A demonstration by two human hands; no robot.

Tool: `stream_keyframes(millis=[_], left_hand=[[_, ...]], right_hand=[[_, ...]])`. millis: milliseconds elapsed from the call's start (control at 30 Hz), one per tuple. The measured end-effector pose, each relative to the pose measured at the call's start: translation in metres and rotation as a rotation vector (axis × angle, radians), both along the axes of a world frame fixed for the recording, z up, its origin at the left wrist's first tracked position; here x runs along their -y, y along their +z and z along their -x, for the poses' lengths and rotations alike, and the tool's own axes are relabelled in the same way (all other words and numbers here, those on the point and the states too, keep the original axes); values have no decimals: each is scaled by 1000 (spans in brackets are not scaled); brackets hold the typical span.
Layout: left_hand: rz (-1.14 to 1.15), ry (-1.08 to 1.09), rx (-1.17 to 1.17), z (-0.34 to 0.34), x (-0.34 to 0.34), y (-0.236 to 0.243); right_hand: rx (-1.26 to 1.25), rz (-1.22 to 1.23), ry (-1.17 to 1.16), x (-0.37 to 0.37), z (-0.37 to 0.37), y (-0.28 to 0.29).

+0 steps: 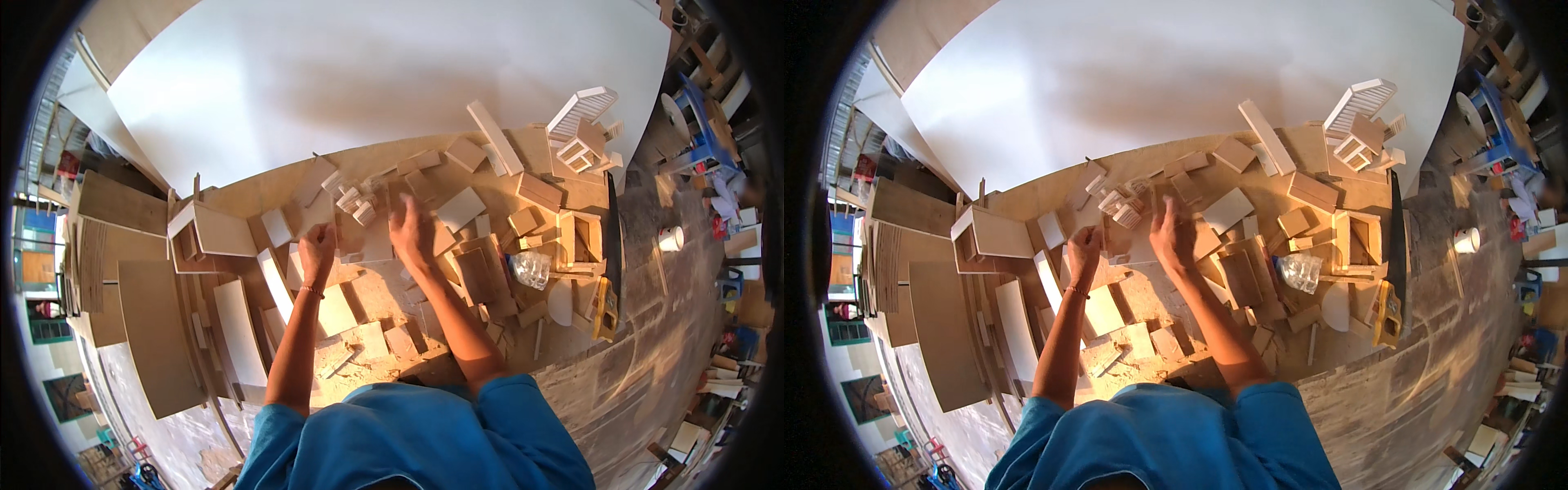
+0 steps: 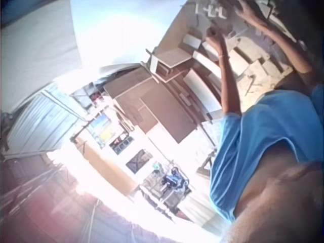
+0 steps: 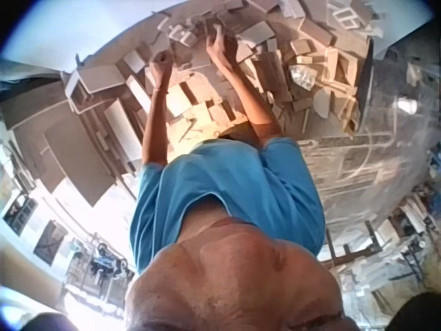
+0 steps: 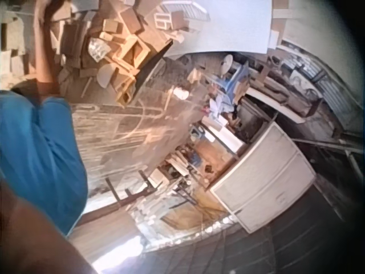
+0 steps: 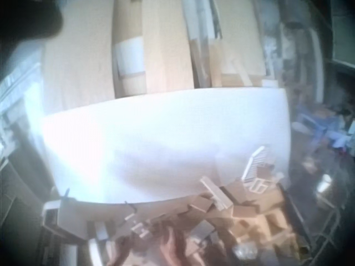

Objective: The person assembles a small architectural model by gluing wood pieces together and sanding the edges using a sanding block.

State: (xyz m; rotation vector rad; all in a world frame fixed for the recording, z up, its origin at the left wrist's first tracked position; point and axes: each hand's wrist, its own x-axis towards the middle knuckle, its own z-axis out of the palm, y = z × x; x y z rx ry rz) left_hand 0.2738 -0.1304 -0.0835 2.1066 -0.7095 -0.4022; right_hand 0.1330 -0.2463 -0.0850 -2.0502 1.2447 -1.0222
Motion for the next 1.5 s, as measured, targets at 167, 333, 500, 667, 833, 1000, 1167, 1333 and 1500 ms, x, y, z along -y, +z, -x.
stream_keyframes(millis=[167, 333, 500, 667, 833, 1000, 1167, 1333, 1500], left_hand=[[-61, 111, 13, -9, 9, -4], [-93, 80, 45, -8, 7, 3], [-128, 59, 154, -11, 12, -4], [-184, 86, 102, -12, 14, -5], [-216, 89, 108, -13, 11, -7], [-231, 79, 78, -6, 16, 3], [-140, -5, 148, -20, 6, -19], [103, -17, -271, -16, -17, -13], [141, 59, -122, 32, -47, 19]], right_hand=[[-271, -21, 39, 48, 10, 1], [-579, -257, 156, 41, 36, 28], [-362, -103, 234, 68, 37, 27], [-515, 331, 171, 105, 0, -3], [-719, -211, 276, 91, 14, 24], [-528, -46, -45, 126, 60, 25], [-560, 19, -291, 178, 109, -18], [-612, -80, -299, 155, 122, 20], [-645, -217, -239, 143, 150, 21]])
